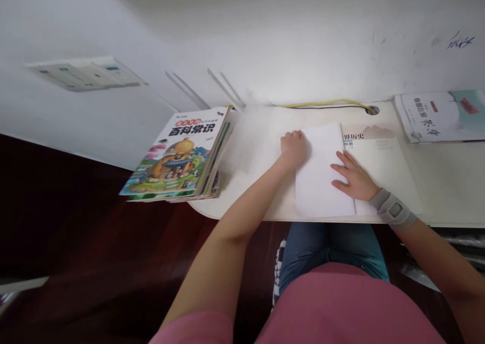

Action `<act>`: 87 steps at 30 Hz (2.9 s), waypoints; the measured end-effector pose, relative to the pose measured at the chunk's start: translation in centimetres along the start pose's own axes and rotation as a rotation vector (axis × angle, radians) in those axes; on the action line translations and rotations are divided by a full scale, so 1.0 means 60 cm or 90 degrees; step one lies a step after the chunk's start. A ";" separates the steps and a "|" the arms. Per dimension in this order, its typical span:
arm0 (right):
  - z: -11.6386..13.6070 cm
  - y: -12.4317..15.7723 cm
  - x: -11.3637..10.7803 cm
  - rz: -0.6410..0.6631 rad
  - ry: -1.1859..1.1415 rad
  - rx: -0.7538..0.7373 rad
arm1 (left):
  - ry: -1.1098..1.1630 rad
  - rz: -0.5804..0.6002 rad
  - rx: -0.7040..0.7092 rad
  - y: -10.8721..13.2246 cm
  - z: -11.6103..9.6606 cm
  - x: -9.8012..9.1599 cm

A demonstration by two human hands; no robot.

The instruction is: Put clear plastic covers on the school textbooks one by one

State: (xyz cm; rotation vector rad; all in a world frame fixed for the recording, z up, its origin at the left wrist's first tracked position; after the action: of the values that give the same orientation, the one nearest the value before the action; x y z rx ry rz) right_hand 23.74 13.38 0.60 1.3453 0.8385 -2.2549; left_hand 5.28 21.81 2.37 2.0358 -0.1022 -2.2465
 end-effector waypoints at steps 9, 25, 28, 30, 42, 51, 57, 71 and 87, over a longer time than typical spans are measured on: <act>0.003 -0.001 0.002 0.017 0.027 -0.008 | -0.108 -0.003 -0.037 -0.024 -0.006 -0.007; 0.002 -0.004 0.006 0.019 0.020 -0.007 | -0.125 0.026 0.049 0.070 -0.062 0.006; 0.003 -0.003 0.002 0.015 0.022 -0.010 | -0.101 0.047 0.095 0.152 -0.063 0.010; 0.002 -0.003 0.001 0.015 0.022 -0.012 | -0.073 0.037 0.107 0.204 -0.048 0.009; 0.008 0.001 -0.006 -0.039 -0.023 0.030 | 0.192 -0.155 0.216 0.334 0.014 0.028; -0.007 0.007 -0.027 -0.105 -0.125 0.050 | 0.182 -0.371 0.268 0.389 -0.058 0.037; -0.011 0.008 -0.035 -0.137 -0.116 0.046 | 0.121 -0.237 0.232 0.350 -0.078 0.046; -0.011 0.006 -0.017 -0.082 -0.080 0.043 | 0.117 -0.205 0.157 0.353 -0.028 0.057; -0.003 0.003 -0.022 -0.066 -0.090 -0.005 | 0.176 -0.206 0.236 0.271 -0.107 0.039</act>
State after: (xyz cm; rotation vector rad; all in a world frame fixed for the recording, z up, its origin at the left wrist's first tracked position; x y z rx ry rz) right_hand 24.59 13.37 1.63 1.1467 0.8844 -2.3908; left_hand 11.99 5.52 1.39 2.7143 -0.1905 -2.2213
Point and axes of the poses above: each hand's wrist, its own y-axis away from the middle knuckle, its own x-axis out of the palm, z = x × y, the point moved 7 cm from there along -y, towards the middle knuckle, and after that the axes turned 3 degrees about y, right-handed, at the moved point
